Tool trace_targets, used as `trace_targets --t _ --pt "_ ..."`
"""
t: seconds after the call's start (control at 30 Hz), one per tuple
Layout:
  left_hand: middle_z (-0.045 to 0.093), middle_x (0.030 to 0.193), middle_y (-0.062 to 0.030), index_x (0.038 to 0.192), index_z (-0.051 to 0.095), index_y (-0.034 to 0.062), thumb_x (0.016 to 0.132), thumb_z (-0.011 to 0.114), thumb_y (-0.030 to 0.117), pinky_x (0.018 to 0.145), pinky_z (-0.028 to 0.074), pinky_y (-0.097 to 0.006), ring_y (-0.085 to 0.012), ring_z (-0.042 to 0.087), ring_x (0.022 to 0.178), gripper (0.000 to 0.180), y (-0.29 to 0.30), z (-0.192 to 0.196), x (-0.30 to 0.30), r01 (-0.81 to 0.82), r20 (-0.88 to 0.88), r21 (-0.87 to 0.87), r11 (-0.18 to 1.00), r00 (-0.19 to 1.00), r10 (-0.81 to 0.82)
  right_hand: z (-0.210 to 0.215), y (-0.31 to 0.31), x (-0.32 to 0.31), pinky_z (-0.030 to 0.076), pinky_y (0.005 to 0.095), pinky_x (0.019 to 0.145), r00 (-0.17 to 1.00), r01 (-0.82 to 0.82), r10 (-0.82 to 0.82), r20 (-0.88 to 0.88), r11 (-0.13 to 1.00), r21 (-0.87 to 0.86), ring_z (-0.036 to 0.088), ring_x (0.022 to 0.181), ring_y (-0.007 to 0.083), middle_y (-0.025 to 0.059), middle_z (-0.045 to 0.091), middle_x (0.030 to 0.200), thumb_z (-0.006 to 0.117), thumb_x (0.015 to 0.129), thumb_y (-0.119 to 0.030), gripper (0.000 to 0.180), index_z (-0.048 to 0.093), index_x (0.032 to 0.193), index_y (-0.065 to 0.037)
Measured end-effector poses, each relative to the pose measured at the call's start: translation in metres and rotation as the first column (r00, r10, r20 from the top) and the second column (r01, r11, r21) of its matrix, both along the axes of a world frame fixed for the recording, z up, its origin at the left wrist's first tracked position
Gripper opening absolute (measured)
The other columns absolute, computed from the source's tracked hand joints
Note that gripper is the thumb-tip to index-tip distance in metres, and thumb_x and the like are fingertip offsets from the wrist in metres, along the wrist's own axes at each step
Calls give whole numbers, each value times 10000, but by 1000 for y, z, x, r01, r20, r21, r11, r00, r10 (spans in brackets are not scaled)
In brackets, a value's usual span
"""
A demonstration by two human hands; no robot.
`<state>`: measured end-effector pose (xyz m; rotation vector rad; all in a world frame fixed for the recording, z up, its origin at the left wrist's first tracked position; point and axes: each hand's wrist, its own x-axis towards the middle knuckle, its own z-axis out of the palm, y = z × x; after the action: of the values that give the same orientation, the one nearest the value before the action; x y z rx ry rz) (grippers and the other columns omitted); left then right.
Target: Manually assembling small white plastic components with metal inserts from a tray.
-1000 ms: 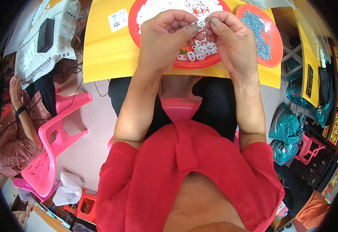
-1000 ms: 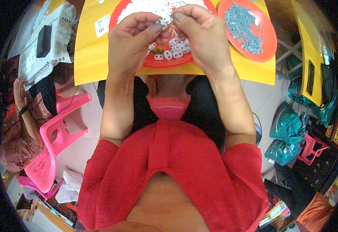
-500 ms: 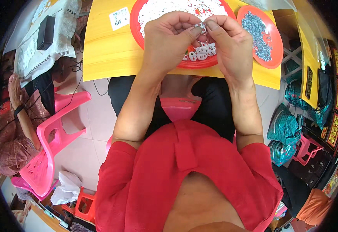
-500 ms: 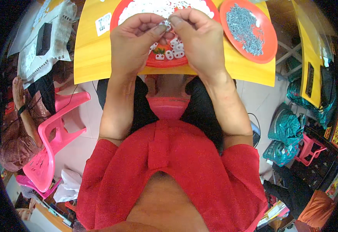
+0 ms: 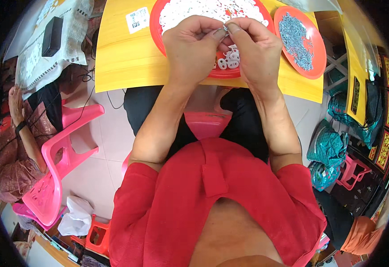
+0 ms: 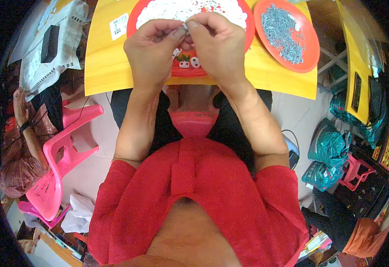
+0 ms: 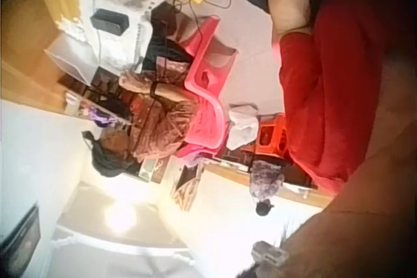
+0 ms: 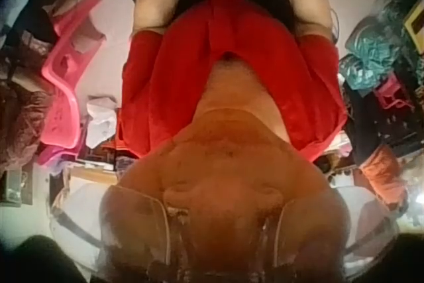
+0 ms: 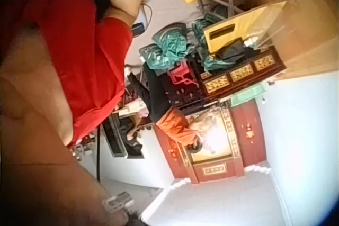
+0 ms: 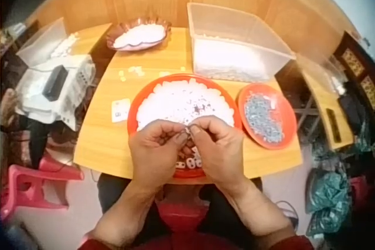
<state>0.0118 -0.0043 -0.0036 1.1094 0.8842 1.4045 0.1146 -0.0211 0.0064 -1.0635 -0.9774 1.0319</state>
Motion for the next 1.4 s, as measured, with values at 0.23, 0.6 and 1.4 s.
trace_targets --t 0.23,0.6,1.4 --pt "619 698 -107 833 582 -71 757 576 -61 550 502 -216 -142 618 613 77 10 0 -2 69 -23 6 998 997 -69 -1 16 15 480 242 635 991 -130 130 -11 991 -33 594 680 157 97 617 789 552 804 -36 132 606 905 30" --pt "590 738 -89 873 563 -63 766 530 -99 583 474 -205 -134 579 631 118 18 10 -14 63 109 -15 998 992 -61 32 26 29 404 176 554 958 -244 240 155 970 11 499 593 59 2 580 715 560 801 -41 75 605 829 13" --pt "608 778 -120 924 570 -59 752 562 -87 604 495 -234 -169 618 697 174 21 4 -32 225 354 5 974 911 -212 14 14 40 453 180 614 921 -387 390 -18 905 -179 576 685 70 30 616 805 557 806 -37 210 596 1011 -8"
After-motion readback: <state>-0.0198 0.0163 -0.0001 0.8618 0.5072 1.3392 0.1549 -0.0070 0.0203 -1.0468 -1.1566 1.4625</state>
